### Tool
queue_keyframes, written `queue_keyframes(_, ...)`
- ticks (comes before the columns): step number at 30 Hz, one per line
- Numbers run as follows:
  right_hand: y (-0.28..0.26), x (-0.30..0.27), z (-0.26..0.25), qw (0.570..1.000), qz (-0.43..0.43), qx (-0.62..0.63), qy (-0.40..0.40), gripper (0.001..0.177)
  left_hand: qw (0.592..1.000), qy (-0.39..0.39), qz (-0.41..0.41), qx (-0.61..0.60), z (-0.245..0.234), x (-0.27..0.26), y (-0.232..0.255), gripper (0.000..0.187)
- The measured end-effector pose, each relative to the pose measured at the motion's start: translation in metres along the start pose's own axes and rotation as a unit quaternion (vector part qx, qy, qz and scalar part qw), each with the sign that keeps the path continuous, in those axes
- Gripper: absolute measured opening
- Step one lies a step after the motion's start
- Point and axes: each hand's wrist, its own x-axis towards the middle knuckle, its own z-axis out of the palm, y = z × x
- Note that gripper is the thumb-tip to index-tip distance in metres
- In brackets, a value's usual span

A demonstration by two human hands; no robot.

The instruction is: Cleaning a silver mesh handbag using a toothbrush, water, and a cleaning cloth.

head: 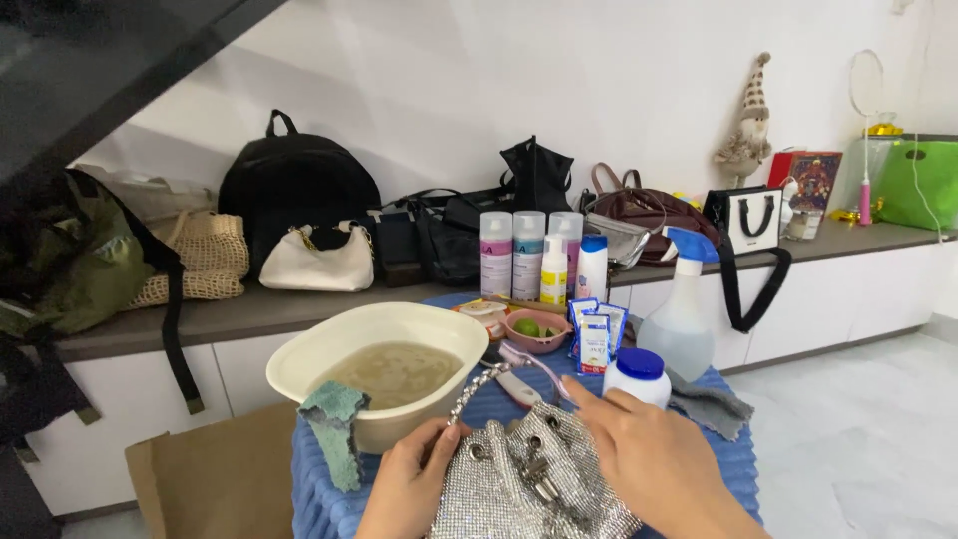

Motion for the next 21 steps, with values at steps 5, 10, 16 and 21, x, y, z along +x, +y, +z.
queue_keyframes(5, -0.005, -0.006, 0.012, 0.996, -0.051, -0.057, 0.044, 0.057, 1.0, -0.002, -0.004, 0.021, 0.0, 0.002, 0.002, 0.029)
queue_keyframes(10, -0.006, -0.004, 0.027, 0.994, -0.036, -0.074, 0.075, 0.059, 1.0, 0.01, 0.02, 0.004, -0.001, 0.003, -0.004, 0.026)
queue_keyframes(16, -0.014, -0.007, 0.006, 0.993, -0.018, -0.117, 0.009, 0.066, 1.0, 0.005, 0.025, 0.007, -0.001, -0.006, 0.002, 0.025)
queue_keyframes(21, -0.023, -0.01, 0.013, 0.987, -0.085, -0.106, 0.08, 0.066, 0.999, 0.007, 0.038, -0.001, -0.004, -0.005, 0.0, 0.024)
